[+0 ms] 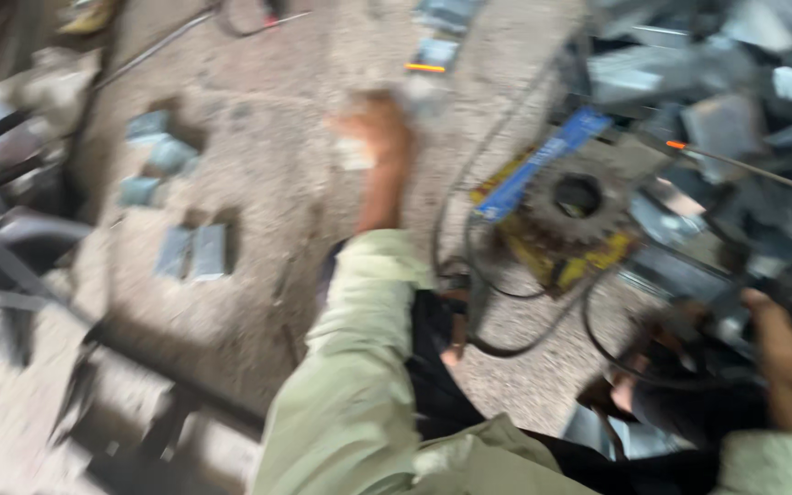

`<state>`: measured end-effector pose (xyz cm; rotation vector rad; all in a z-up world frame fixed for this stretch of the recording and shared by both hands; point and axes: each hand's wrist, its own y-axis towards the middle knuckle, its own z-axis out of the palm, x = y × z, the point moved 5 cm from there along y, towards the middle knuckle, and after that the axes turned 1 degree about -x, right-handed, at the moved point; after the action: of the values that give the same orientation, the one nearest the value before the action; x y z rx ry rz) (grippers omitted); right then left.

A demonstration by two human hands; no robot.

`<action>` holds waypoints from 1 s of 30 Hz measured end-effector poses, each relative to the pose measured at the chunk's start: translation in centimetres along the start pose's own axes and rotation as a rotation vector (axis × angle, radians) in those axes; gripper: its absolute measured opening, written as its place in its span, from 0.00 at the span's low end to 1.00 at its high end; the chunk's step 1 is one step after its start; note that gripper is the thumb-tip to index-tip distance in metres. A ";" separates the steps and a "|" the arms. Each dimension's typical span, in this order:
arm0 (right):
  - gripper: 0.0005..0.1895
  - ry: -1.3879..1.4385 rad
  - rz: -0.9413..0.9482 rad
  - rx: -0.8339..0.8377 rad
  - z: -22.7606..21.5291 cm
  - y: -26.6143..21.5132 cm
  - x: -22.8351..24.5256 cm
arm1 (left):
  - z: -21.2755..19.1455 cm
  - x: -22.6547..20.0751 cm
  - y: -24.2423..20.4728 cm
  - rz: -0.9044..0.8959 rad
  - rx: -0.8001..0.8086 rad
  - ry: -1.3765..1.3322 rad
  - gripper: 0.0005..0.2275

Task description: The person sits on the floor and welds the seams of small rectangular metal boxes using a handheld welding torch. They pick up boxes from a pile, position them on a metal stand, and weld the edges, creating bright sparks. The person repeatedly handles the boxes and the welding tool throughout the video.

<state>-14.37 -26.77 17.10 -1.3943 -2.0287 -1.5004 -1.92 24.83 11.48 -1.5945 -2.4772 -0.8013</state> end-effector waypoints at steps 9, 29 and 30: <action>0.40 -0.079 0.083 -0.100 -2.1 0.7 -0.4 | -3.6 -2.6 -0.3 0.083 0.536 -0.394 0.29; 0.46 -0.043 0.259 -0.368 -7.9 -1.3 -3.1 | -6.5 -33.9 -13.9 1.058 0.427 -0.792 0.40; 0.46 -0.061 0.262 -0.374 -8.3 -1.5 -3.4 | -6.3 -34.0 -13.9 1.045 0.436 -0.817 0.39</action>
<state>-16.47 -35.60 17.54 -1.7827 -1.5689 -1.7942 0.06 -10.48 -0.14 -2.8357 -1.4167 0.5786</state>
